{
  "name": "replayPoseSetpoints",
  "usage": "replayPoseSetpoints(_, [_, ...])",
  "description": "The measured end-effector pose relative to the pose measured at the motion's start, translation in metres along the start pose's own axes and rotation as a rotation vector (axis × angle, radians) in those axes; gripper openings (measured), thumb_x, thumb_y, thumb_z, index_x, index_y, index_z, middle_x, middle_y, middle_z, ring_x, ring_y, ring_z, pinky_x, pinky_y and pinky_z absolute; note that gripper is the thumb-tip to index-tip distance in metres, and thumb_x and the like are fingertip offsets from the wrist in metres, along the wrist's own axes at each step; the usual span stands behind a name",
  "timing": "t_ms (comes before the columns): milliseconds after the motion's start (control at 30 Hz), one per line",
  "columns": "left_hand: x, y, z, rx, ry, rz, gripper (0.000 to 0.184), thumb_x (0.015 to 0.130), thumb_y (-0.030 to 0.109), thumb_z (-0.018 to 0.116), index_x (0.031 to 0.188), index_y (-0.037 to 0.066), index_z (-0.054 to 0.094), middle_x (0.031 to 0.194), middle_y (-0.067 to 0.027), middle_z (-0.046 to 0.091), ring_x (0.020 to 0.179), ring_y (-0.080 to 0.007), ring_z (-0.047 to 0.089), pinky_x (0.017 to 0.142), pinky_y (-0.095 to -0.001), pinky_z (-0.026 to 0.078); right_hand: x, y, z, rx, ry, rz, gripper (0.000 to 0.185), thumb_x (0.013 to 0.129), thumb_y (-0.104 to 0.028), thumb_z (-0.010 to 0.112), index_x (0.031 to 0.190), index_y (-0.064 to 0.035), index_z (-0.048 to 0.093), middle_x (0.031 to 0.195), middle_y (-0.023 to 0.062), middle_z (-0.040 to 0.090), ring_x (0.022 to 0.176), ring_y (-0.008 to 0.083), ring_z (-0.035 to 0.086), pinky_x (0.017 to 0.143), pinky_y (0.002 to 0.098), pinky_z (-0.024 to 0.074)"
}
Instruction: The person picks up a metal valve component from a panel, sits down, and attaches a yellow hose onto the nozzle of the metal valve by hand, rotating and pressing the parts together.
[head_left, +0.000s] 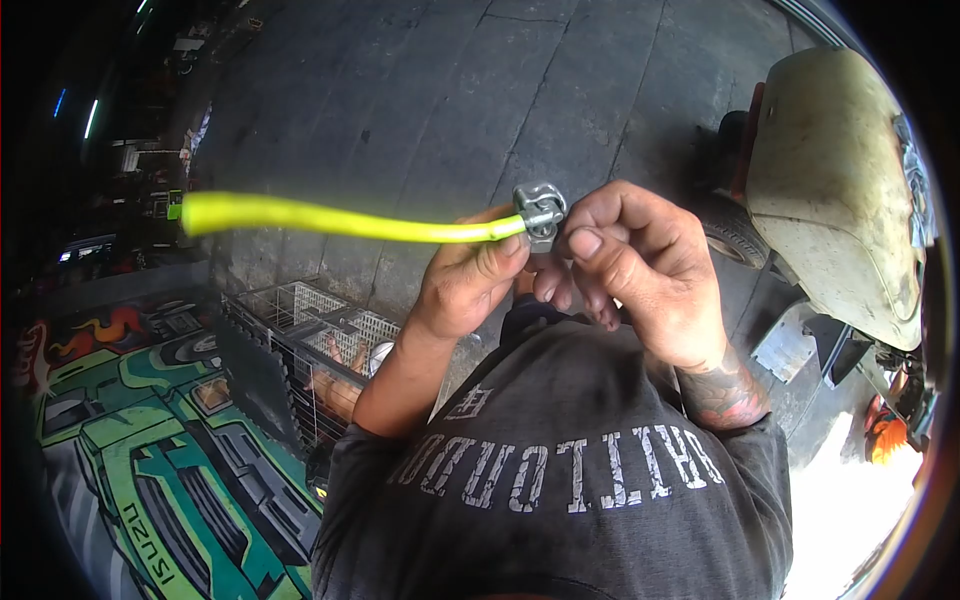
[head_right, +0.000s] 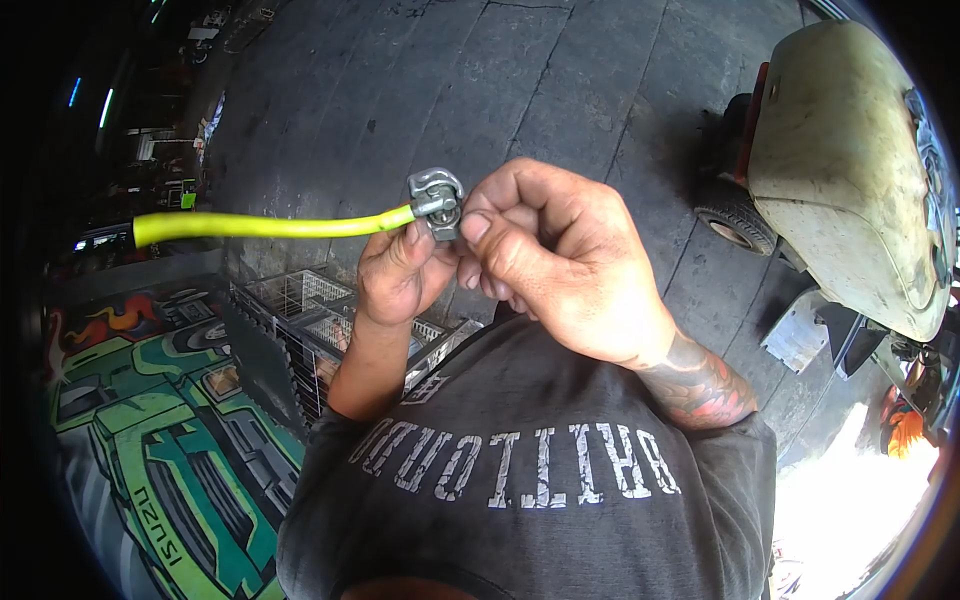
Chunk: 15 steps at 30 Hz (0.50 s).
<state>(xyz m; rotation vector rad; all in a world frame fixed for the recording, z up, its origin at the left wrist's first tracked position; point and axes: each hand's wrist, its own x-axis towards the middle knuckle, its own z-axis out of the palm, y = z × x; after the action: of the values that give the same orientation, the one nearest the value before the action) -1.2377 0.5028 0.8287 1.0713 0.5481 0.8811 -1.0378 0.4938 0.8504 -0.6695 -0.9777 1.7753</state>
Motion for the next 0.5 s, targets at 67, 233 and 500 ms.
replayPoseSetpoints(67, [-0.001, -0.002, -0.005, -0.048, -0.066, 0.024, 0.043, 0.104, 0.03, 0.043, 0.123, -0.007, 0.049, 0.085, -0.0126, 0.059, 0.077, -0.0221, 0.061, 0.072, -0.0365, 0.054, 0.0, 0.0, -0.001, 0.002, 0.002, -0.016, 0.009, 0.098, -0.005, 0.054, 0.097, 0.0035, 0.057, 0.073, 0.0063, 0.064, 0.06, 0.0053, 0.058, 0.048, 0.0177, 0.0435])
replayPoseSetpoints(233, [-0.003, -0.003, -0.005, -0.09, -0.093, 0.05, 0.044, 0.104, 0.032, 0.043, 0.122, -0.007, 0.049, 0.079, -0.0135, 0.058, 0.074, -0.0235, 0.061, 0.07, -0.0392, 0.055, 0.0, -0.001, 0.002, 0.033, -0.006, -0.051, 0.007, 0.098, 0.0, 0.05, 0.101, 0.0058, 0.053, 0.074, 0.0094, 0.064, 0.063, 0.0096, 0.061, 0.052, 0.0201, 0.0482])
replayPoseSetpoints(500, [-0.006, -0.003, -0.007, -0.079, -0.101, 0.08, 0.046, 0.104, 0.035, 0.043, 0.124, -0.006, 0.049, 0.077, -0.0128, 0.058, 0.07, -0.0228, 0.061, 0.066, -0.0396, 0.055, 0.001, 0.004, 0.009, 0.036, 0.006, -0.155, 0.008, 0.096, 0.004, 0.053, 0.103, 0.0063, 0.05, 0.072, 0.009, 0.063, 0.063, 0.0115, 0.064, 0.055, 0.0217, 0.0525])
